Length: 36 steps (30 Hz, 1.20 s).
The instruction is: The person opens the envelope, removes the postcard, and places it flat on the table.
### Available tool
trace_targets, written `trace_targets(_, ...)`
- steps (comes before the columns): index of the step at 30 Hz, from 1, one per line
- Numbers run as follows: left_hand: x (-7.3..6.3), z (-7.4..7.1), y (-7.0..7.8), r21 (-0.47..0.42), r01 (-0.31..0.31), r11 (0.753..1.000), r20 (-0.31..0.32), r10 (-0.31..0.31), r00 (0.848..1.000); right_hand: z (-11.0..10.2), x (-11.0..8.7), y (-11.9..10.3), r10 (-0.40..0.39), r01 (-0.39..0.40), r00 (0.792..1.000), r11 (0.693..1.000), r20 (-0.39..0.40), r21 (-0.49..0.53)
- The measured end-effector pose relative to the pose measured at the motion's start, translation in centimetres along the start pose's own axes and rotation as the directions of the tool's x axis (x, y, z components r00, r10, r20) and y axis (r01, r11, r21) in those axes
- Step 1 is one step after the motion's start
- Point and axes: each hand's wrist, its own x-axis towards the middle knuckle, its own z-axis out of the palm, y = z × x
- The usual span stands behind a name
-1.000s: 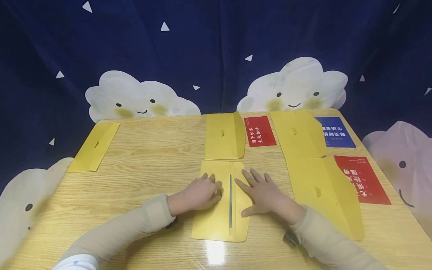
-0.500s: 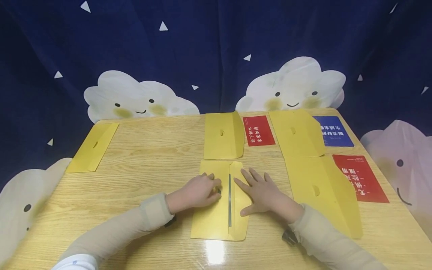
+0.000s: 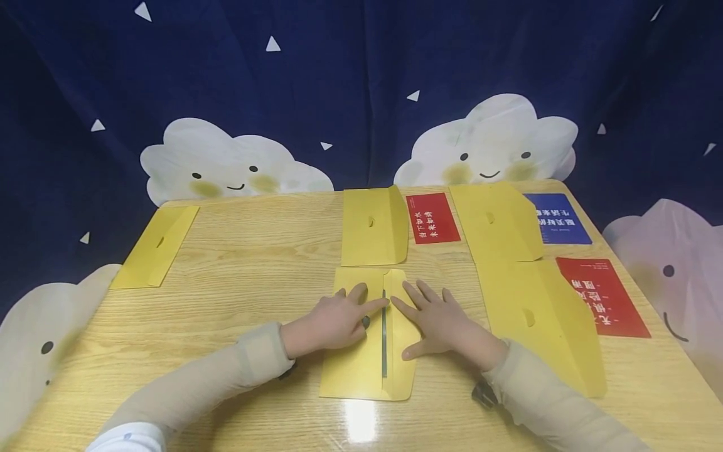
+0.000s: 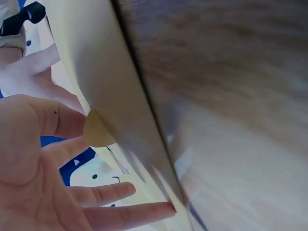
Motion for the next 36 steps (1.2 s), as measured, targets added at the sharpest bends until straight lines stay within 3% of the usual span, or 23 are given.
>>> trace_targets(3, 0.1, -0.1, 0.3, 0.065, -0.007, 0.998, 0.044, 0.005, 0.999, 0.0, 0.0, 0.0, 0.0, 0.0, 1.0, 1.0, 0.005, 0.008)
trace_targets(7, 0.0, -0.3, 0.4, 0.079, -0.028, 0.997, 0.042, 0.025, 0.999, 0.0, 0.0, 0.0, -0.002, 0.002, 1.0, 1.0, 0.008, 0.006)
trace_targets(17, 0.0, 0.0, 0.0, -0.082, -0.062, 0.995, -0.006, 0.062, 0.998, -0.1, 0.0, 0.0, 0.009, -0.009, 1.0, 1.0, 0.019, 0.017)
trace_targets(23, 0.2, -0.1, 0.5, -0.147, -0.023, 0.989, -0.006, 0.022, 1.0, 0.0, 0.0, 0.0, 0.012, -0.013, 1.0, 1.0, 0.013, 0.009)
trace_targets(30, 0.4, 0.0, 1.1, -0.08, -0.003, 0.997, -0.001, 0.003, 1.0, 0.2, 0.0, 0.0, 0.003, -0.003, 1.0, 1.0, 0.0, 0.009)
trace_targets(36, 0.6, -0.1, 1.3, -0.103, 0.025, 0.994, 0.05, -0.02, 0.999, 0.2, 0.1, -0.2, 0.016, -0.016, 1.0, 1.0, 0.002, 0.02)
